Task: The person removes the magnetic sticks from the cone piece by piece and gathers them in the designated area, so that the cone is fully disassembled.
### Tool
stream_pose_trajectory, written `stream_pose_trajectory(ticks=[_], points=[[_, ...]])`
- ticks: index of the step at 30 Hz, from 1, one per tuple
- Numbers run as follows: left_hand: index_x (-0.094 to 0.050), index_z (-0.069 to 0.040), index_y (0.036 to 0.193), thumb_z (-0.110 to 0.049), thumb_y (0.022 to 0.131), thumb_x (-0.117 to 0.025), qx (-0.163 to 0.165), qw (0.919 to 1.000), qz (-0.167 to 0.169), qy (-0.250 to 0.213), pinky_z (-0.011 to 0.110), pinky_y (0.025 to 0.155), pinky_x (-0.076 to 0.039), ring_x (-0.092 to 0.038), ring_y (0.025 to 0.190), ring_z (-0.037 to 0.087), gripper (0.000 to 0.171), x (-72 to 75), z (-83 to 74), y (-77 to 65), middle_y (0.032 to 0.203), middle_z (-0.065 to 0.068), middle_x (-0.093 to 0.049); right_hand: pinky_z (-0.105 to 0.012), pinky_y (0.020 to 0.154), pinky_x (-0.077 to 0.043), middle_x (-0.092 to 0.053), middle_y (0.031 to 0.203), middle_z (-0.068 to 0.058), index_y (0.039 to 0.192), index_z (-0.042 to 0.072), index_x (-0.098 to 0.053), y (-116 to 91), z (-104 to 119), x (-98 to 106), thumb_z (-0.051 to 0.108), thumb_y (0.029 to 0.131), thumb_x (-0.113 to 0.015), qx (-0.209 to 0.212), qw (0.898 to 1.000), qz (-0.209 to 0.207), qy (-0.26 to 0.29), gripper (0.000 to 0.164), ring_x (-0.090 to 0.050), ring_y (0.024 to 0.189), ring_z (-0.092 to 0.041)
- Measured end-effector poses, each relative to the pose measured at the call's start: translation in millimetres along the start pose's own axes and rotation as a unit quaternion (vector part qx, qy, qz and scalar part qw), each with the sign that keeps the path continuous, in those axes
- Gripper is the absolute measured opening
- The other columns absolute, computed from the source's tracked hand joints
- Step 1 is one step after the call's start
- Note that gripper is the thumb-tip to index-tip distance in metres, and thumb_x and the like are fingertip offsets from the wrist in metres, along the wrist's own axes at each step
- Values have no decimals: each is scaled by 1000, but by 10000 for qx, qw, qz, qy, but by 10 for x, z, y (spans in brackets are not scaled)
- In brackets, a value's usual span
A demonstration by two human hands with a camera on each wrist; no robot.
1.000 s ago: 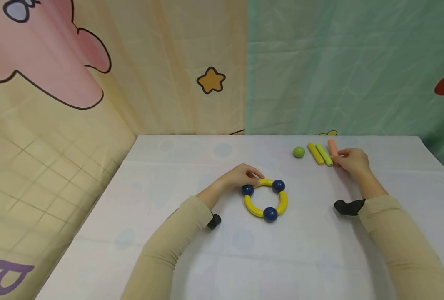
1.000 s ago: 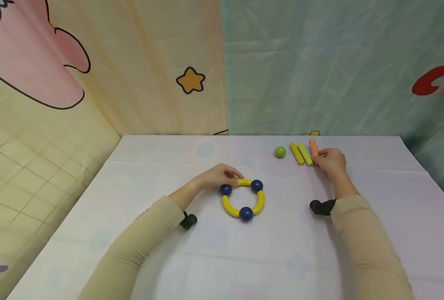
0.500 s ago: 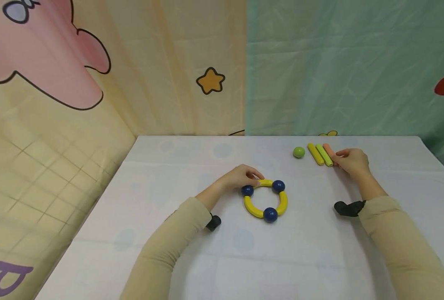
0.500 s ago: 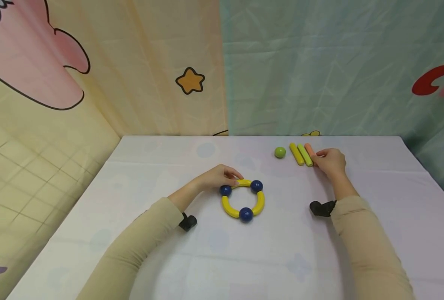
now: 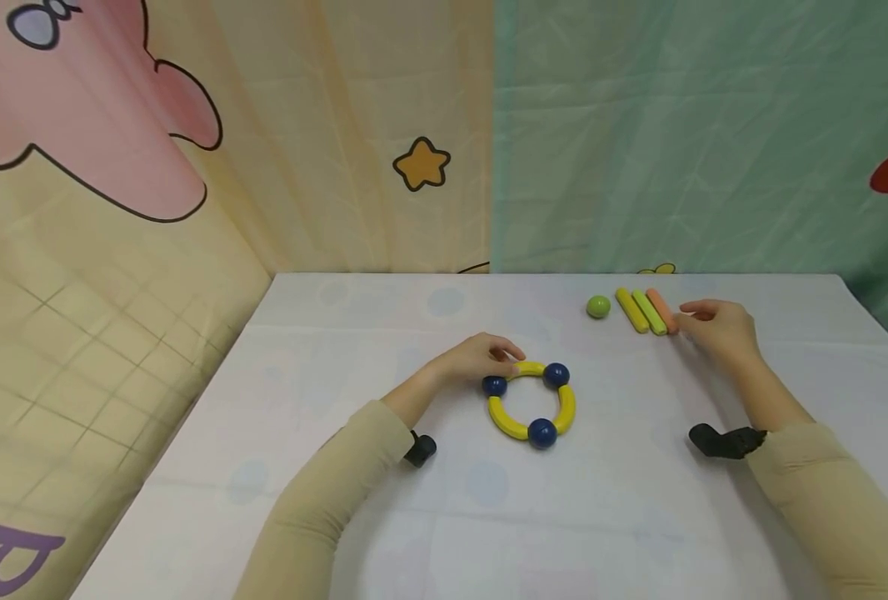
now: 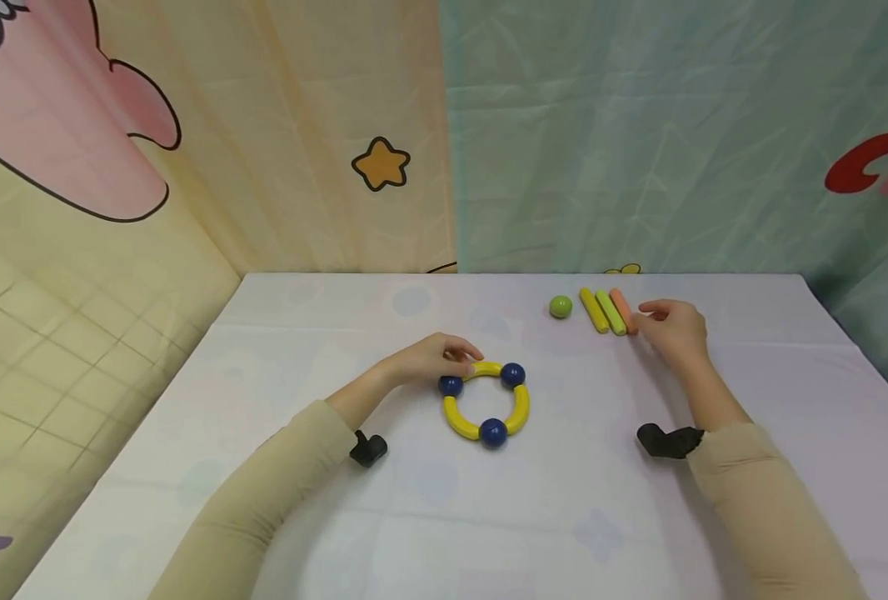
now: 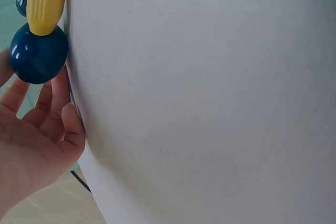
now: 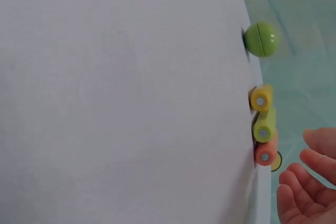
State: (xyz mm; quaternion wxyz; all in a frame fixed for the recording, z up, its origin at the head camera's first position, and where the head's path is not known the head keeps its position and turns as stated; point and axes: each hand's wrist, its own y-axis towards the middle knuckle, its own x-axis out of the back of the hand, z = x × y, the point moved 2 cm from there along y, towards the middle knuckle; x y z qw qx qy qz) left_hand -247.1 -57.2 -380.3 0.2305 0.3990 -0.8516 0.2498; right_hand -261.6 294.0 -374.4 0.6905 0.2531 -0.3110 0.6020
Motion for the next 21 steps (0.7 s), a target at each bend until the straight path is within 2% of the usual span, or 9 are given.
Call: stream_pose_trajectory(ticks=[3, 7, 10, 13, 15, 18, 21], points=[[-62, -13, 119, -20, 90, -63, -56, 9999, 116, -73, 26, 85, -41, -53, 94, 14, 30, 7, 30, -11, 103, 3, -61, -40, 75, -44, -51, 118, -29, 122, -7, -54, -74, 43, 20, 27, 94, -50, 197, 9998, -95, 2, 44, -47, 105, -39], [-61, -12, 121, -20, 90, -63, -162, 9993, 271, -200, 26, 88, -42, -54, 98, 13, 32, 25, 43, -38, 107, 2, -61, -25, 65, -44, -56, 111, -25, 121, -6, -56, -194, 140, 30, 27, 93, -54, 520, 9985, -177, 53, 44, -50, 98, -33], [-60, -11, 122, -18, 89, -63, -272, 9988, 329, -256, 26, 88, -44, -55, 101, 13, 33, 42, 23, -79, 110, 1, -60, -16, 60, -43, -57, 107, -21, 121, -5, -57, -296, 241, -4, 29, 92, -58, 740, 9970, -28, 228, 44, -51, 91, -22], [-60, -11, 122, -18, 89, -64, -283, 9986, 352, -280, 27, 88, -44, -55, 103, 15, 34, 50, 11, -101, 113, 2, -59, -16, 61, -45, -57, 104, -19, 121, -5, -56, -397, 347, -88, 30, 91, -61, 954, 9936, 390, 460, 47, -51, 84, -12], [-59, -12, 123, -18, 88, -65, -225, 9988, 371, -236, 27, 88, -44, -55, 103, 16, 35, 44, 7, -106, 114, 2, -59, -19, 63, -47, -58, 100, -17, 121, -6, -56, -464, 407, -166, 29, 90, -62, 1039, 9892, 800, 651, 47, -52, 79, -11], [-59, -13, 123, -18, 88, -65, -151, 9991, 381, -119, 27, 86, -44, -55, 101, 16, 35, 30, 15, -115, 112, 2, -58, -24, 65, -49, -59, 94, -13, 121, -7, -55, -569, 482, -313, 27, 89, -64, 1096, 9803, 1429, 811, 47, -55, 75, -13], [-59, -14, 123, -18, 89, -65, -135, 9992, 358, -121, 26, 84, -44, -56, 100, 15, 35, 12, 24, -128, 112, 3, -58, -26, 64, -49, -60, 90, -9, 120, -7, -56, -676, 542, -466, 25, 88, -65, 1059, 9725, 1882, 875, 46, -56, 74, -18]])
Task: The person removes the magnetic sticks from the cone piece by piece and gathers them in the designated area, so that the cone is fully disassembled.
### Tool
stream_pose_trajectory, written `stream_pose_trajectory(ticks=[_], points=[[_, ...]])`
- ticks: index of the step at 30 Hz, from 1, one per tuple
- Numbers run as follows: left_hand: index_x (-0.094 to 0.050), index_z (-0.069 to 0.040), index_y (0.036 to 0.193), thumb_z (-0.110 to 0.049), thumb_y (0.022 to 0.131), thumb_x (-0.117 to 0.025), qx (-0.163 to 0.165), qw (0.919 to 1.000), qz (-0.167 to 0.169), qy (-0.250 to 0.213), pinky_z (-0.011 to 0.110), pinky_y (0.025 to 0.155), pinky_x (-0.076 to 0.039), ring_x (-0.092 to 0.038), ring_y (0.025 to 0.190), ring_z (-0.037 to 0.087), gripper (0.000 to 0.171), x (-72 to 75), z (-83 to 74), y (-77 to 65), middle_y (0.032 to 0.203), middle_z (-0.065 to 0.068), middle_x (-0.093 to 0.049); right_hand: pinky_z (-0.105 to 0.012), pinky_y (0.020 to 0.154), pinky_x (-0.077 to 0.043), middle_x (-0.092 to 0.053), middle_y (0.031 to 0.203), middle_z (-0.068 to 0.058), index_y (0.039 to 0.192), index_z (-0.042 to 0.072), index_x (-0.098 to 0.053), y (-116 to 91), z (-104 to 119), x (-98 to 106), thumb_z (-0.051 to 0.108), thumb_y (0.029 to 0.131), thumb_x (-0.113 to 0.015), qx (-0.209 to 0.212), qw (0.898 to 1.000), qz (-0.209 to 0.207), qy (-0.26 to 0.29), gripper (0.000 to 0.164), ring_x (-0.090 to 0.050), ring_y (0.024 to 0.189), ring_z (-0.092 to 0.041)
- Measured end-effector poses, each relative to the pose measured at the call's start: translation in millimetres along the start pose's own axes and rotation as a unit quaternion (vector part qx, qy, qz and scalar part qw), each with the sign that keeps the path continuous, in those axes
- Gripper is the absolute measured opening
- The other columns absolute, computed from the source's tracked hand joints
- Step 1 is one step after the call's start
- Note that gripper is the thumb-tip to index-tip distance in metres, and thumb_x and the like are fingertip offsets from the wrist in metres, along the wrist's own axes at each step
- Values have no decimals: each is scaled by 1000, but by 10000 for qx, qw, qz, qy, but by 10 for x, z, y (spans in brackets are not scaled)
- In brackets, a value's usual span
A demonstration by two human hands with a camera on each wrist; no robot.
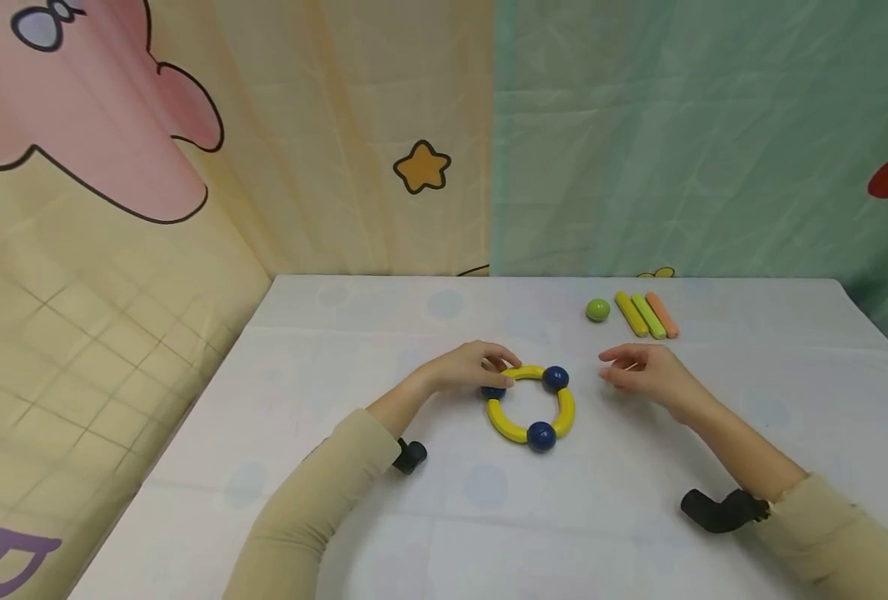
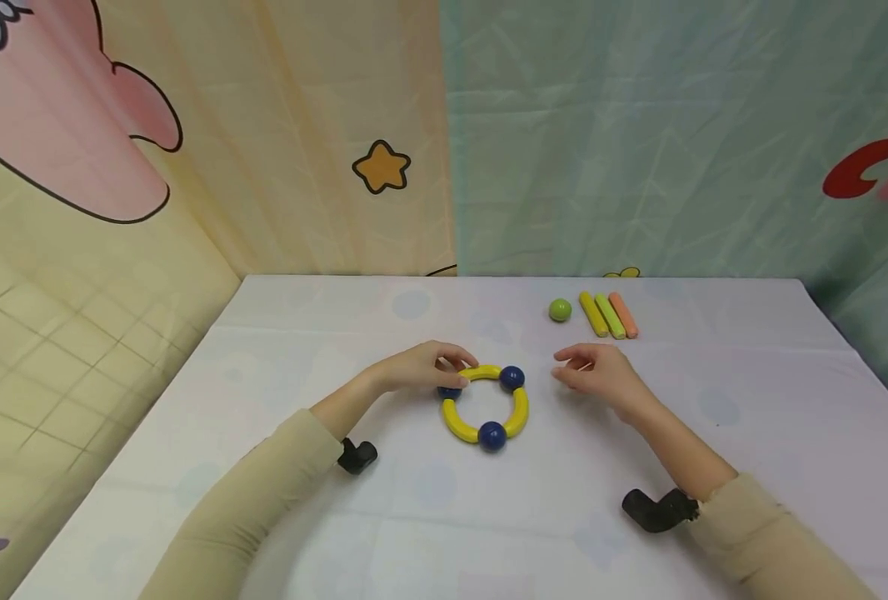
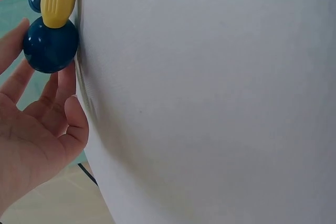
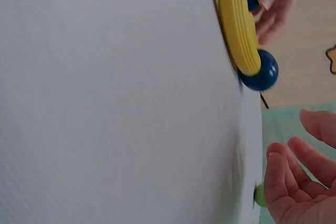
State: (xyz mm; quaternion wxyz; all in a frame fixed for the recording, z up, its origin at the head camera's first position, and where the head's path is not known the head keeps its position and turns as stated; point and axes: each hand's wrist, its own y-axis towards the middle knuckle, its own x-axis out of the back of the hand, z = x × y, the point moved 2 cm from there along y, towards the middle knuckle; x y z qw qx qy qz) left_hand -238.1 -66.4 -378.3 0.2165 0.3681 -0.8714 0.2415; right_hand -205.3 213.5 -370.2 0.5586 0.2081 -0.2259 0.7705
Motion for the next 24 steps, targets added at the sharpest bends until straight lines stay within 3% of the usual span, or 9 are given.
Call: stream_pose_trajectory(ticks=[5, 11, 24], points=[[-59, -15, 124, -18, 89, -65, -99, 9999, -48, 46, 26, 85, -45, -56, 103, 17, 36, -29, -12, 3, 118, 5, -57, -26, 62, -49, -60, 83, -6, 118, -8, -57, -25, 63, -265, 22, 87, -67, -276, 9993, 239, 106, 45, -56, 70, -18], [-58, -17, 125, -19, 89, -65, -105, 9988, -70, 463, 26, 87, -45, -55, 106, 17, 36, -61, -68, 20, 122, 6, -56, -25, 57, -47, -59, 74, -4, 113, -7, -60, -32, 109, -467, 23, 82, -71, -498, 9984, 254, 68, 44, -53, 63, -16], [-56, -15, 128, -16, 88, -66, -458, 9926, -273, 1089, 25, 84, -43, -54, 98, 17, 41, -101, -121, 99, 117, 8, -59, -25, 51, -42, -55, 67, -4, 109, -5, -62, 66, 198, -598, 21, 78, -75, -281, 9991, 165, -278, 43, -50, 56, -15]])
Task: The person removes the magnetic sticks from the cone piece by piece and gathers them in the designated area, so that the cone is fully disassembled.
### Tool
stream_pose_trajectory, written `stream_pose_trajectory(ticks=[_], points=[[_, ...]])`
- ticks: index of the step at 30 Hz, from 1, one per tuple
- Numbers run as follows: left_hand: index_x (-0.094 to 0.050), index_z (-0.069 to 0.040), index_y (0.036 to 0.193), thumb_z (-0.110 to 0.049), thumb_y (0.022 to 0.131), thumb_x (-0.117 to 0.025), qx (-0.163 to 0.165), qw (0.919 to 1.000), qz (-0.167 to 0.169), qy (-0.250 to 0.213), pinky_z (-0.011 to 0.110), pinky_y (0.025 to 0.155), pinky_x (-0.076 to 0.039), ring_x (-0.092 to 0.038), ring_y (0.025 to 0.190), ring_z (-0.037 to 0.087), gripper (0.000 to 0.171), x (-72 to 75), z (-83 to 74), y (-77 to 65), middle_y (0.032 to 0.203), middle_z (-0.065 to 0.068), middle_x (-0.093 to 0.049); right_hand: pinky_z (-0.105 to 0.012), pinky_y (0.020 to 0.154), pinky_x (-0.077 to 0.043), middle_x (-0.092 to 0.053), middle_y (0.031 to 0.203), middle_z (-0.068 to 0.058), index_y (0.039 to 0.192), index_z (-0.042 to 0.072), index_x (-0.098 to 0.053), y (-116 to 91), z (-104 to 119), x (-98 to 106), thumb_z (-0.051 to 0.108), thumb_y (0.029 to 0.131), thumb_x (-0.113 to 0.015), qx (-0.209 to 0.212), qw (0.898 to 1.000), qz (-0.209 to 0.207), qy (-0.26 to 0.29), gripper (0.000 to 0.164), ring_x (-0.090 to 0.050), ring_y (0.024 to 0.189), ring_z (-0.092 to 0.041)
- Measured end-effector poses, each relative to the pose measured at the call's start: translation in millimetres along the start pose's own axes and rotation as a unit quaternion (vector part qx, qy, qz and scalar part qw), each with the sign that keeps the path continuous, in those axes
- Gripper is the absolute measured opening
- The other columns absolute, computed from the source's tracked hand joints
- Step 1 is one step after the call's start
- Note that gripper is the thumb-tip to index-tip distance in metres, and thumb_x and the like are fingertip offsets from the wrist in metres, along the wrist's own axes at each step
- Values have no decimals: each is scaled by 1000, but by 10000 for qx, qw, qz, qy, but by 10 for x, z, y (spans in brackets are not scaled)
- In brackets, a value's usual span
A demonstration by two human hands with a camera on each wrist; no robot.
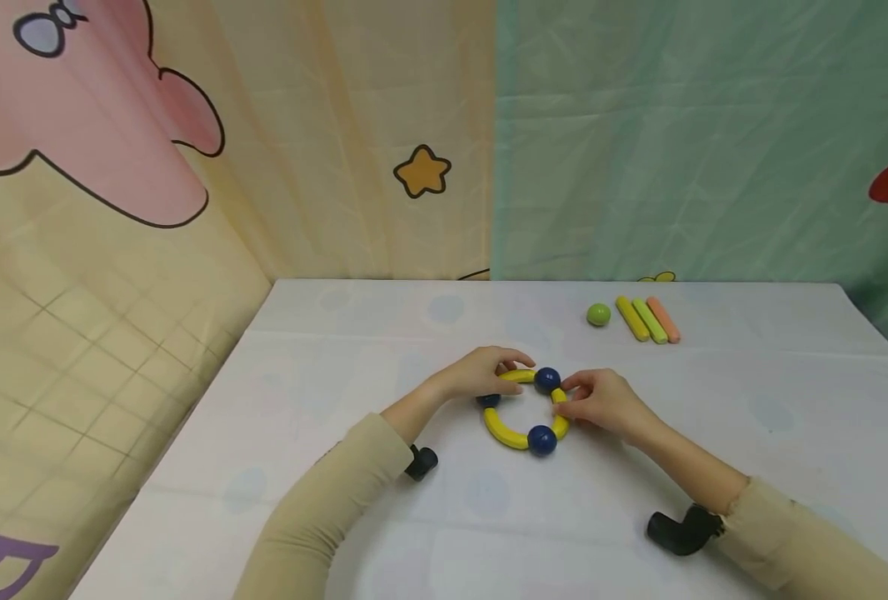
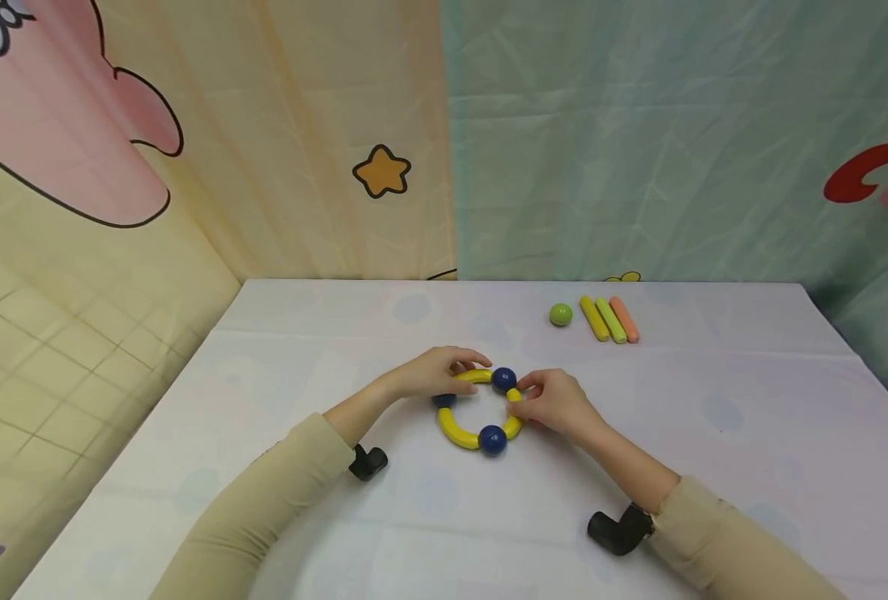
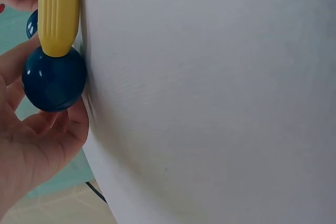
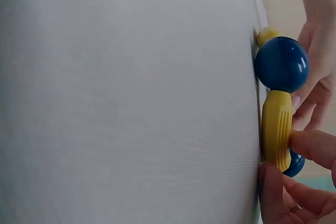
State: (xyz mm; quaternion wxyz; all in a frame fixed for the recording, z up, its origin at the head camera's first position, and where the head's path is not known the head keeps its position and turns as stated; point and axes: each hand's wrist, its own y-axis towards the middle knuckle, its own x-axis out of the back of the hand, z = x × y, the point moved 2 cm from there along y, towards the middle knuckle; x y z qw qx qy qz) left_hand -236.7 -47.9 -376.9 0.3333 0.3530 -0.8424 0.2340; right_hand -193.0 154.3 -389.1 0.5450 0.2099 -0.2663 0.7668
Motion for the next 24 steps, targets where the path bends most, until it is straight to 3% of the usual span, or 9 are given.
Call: stream_pose_trajectory(ticks=[24], points=[[-55, -14, 130, -16, 90, -63, -290, 9982, -172, 501, 24, 82, -44, -54, 94, 15, 41, 15, 3, 53, 112, 6, -62, -26, 57, -45, -56, 71, -6, 111, -5, -61, 216, 160, -14, 12, 81, -71, 160, 9984, 501, -225, 36, -51, 60, -16]])
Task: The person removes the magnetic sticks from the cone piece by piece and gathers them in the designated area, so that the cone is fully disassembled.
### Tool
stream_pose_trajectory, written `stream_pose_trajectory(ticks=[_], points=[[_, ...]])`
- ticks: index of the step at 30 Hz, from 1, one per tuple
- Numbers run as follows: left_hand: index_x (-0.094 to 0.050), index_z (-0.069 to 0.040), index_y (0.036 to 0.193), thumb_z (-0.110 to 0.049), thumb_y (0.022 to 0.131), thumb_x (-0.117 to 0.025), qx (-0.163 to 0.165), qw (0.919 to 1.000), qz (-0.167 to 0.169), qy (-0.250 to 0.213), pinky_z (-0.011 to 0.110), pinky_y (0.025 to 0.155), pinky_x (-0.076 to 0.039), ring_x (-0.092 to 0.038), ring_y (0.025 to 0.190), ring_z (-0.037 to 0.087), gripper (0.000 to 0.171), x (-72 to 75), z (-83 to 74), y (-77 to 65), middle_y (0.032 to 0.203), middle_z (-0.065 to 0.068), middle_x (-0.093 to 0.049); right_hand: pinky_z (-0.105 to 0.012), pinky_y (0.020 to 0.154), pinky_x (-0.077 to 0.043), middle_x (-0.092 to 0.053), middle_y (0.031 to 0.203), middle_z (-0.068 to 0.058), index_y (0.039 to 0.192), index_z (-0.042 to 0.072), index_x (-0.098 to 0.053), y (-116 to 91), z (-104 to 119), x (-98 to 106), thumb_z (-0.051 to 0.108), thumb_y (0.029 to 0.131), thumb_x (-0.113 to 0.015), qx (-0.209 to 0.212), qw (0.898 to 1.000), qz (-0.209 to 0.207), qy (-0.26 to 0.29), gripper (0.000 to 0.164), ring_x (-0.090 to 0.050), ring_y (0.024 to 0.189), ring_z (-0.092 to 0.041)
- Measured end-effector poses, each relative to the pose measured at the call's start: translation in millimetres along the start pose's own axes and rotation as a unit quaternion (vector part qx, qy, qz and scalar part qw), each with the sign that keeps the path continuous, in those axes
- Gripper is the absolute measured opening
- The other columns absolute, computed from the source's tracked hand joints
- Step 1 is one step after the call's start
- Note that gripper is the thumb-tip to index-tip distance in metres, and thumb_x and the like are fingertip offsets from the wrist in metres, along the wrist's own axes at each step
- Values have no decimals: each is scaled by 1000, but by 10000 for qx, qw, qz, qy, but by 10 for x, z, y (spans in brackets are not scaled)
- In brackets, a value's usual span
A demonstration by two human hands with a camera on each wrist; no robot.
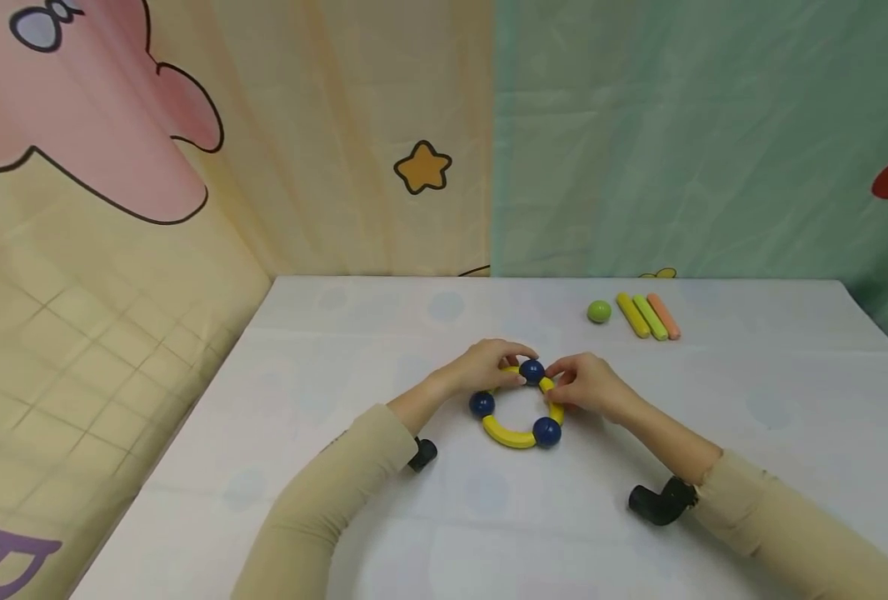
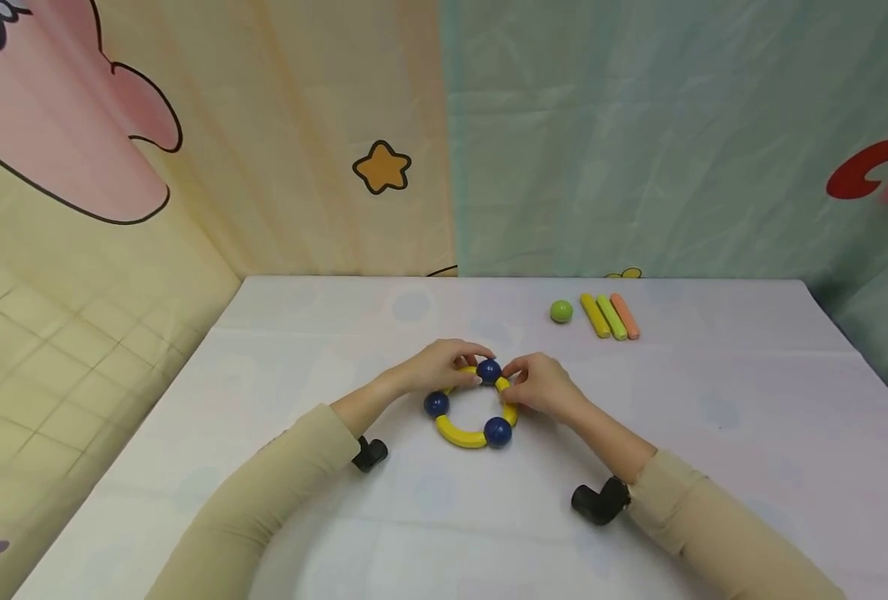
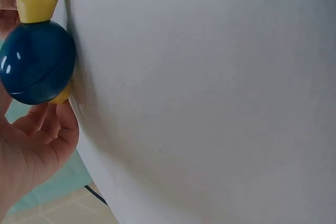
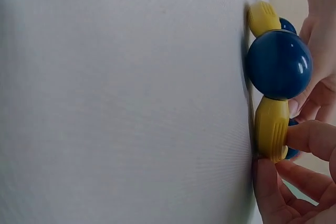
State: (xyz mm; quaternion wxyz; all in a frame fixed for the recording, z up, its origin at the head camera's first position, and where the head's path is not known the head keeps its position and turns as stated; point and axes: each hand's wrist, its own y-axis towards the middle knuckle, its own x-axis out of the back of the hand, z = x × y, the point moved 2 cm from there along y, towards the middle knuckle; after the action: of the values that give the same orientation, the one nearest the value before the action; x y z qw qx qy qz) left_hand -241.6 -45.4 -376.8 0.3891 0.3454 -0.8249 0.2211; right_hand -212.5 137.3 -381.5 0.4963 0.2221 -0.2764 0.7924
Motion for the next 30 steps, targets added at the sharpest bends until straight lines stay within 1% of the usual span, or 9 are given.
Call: stream_pose_trajectory(ticks=[4, 8, 11, 14, 18, 22, 24, 27, 30], points=[[-55, -14, 130, -18, 90, -63, 51, 10000, 50, -54, 22, 77, -44, -54, 89, 14, 41, 41, 20, -13, 108, 4, -62, -26, 58, -47, -56, 73, -7, 111, -5, -62, 65, 33, 22, 10, 81, -71, 217, 9996, 147, -41, 35, -51, 60, -17], [-57, -13, 127, -22, 89, -65, 114, 9997, 48, -213, 20, 70, -45, -54, 81, 13, 41, 73, 62, -14, 101, 3, -62, -26, 60, -46, -56, 75, -7, 113, -5, -62, 119, 78, 55, 9, 82, -70, 375, 9987, 329, -143, 34, -50, 63, -17], [-59, -13, 125, -24, 86, -68, 112, 9994, 103, -305, 19, 67, -45, -55, 76, 12, 41, 65, 76, -13, 100, 3, -62, -26, 59, -45, -56, 74, -6, 113, -5, -63, 138, 93, 66, 7, 82, -68, 475, 9974, 461, -269, 33, -49, 63, -17], [-60, -12, 122, -26, 85, -70, 37, 9996, 169, -212, 18, 66, -44, -54, 75, 10, 41, 34, 72, -25, 101, 3, -62, -25, 57, -43, -56, 71, -5, 111, -5, -64, 145, 103, 46, 4, 81, -68, 679, 9952, 557, -432, 31, -48, 61, -16], [-62, -11, 119, -25, 85, -70, 2, 9999, 73, -76, 18, 66, -43, -54, 75, 9, 38, 10, 56, -59, 100, 2, -63, -24, 54, -40, -54, 68, -3, 106, -4, -66, 159, 134, 3, 6, 79, -70, 1028, 9909, 488, -715, 30, -47, 58, -14], [-64, -11, 118, -23, 84, -70, 44, 9999, -75, -139, 18, 68, -44, -56, 76, 10, 36, -2, 46, -96, 99, 3, -64, -23, 53, -39, -53, 67, -2, 103, -3, -67, 177, 146, -34, 10, 79, -73, 1231, 9877, 347, -903, 28, -46, 58, -13], [-64, -11, 117, -23, 84, -71, 36, 9998, -121, -180, 18, 68, -45, -56, 76, 10, 36, -5, 40, -104, 101, 3, -65, -23, 53, -39, -52, 68, -1, 101, -3, -67, 180, 139, -38, 10, 79, -73, 1297, 9867, 307, -931, 26, -45, 58, -13], [-65, -11, 116, -21, 83, -72, 24, 9996, -165, -213, 18, 67, -45, -56, 75, 10, 35, -5, 33, -103, 102, 4, -65, -23, 53, -38, -52, 67, -1, 101, -4, -67, 176, 122, -32, 9, 80, -71, 1504, 9837, 307, -938, 24, -45, 58, -12], [-66, -11, 115, -21, 82, -72, 66, 9996, -189, -202, 17, 67, -44, -56, 74, 9, 35, -5, 30, -98, 101, 4, -65, -22, 52, -38, -51, 66, 0, 101, -4, -67, 174, 99, -19, 9, 81, -71, 1657, 9814, 332, -910, 23, -45, 57, -12]])
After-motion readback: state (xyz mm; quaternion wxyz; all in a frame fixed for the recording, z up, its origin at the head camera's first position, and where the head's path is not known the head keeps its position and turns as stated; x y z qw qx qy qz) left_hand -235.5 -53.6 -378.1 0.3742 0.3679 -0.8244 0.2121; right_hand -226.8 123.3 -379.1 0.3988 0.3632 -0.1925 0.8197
